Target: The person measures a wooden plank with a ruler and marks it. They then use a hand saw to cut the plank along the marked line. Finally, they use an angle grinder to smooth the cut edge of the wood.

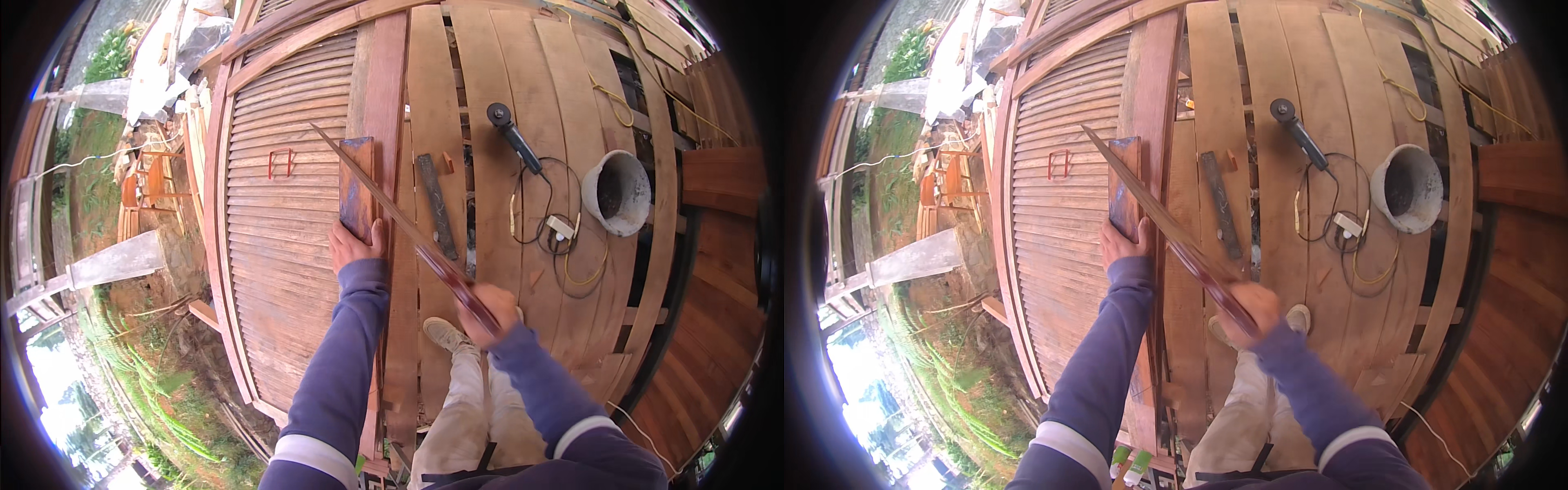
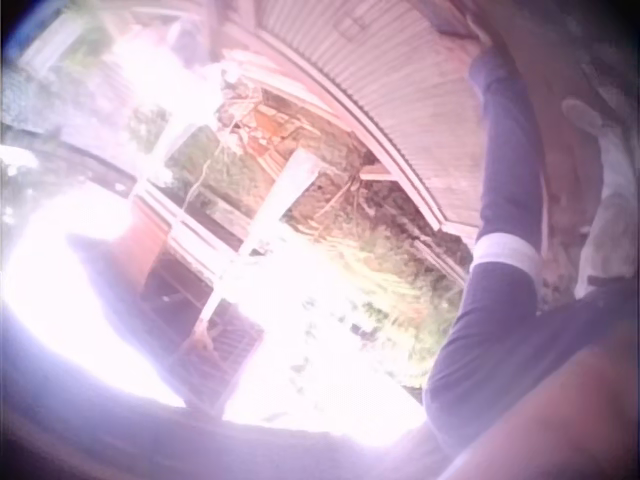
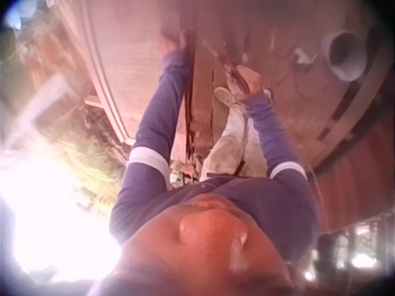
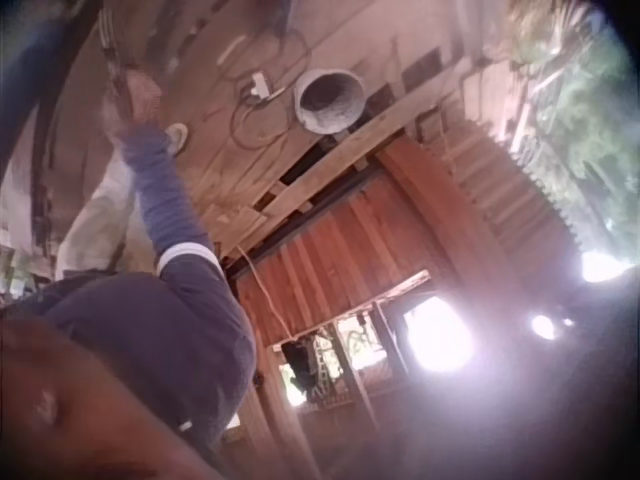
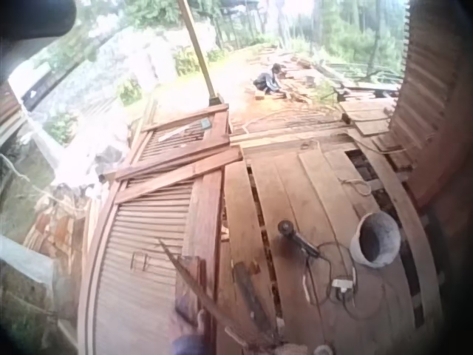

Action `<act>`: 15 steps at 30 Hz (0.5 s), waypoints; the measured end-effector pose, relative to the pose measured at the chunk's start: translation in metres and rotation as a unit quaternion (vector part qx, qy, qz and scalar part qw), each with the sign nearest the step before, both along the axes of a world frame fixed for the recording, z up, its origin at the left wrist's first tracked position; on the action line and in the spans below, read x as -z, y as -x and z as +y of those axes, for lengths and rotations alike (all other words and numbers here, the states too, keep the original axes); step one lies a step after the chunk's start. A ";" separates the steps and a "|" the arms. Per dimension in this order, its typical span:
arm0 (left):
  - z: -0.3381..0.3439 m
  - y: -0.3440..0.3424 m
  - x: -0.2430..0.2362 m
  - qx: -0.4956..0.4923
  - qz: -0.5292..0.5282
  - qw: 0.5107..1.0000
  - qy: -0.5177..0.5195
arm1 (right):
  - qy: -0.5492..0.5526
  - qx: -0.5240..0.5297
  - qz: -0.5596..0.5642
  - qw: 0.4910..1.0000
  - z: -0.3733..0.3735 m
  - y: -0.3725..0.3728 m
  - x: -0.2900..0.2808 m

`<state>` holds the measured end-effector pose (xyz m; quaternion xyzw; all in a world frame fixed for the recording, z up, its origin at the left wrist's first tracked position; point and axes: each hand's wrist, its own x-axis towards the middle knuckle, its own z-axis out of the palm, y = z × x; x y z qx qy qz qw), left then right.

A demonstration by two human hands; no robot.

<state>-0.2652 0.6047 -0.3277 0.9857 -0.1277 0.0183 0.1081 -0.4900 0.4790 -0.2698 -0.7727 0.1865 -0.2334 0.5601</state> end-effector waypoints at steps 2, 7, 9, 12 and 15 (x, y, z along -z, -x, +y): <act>-0.014 0.000 -0.001 0.017 -0.005 1.000 0.012 | -0.092 0.002 0.021 0.996 -0.016 -0.075 -0.004; -0.003 -0.002 -0.004 -0.007 -0.013 1.000 -0.005 | -0.074 0.036 0.011 0.997 0.006 -0.048 -0.021; 0.001 -0.003 -0.006 -0.014 0.018 1.000 0.001 | -0.012 0.004 0.094 0.995 0.018 0.028 -0.023; -0.009 -0.009 -0.019 -0.021 0.065 0.997 0.026 | -0.006 0.015 0.151 0.988 0.014 0.073 -0.019; -0.001 -0.003 -0.026 -0.024 0.081 0.996 0.035 | 0.043 0.020 0.134 0.990 0.013 -0.004 0.001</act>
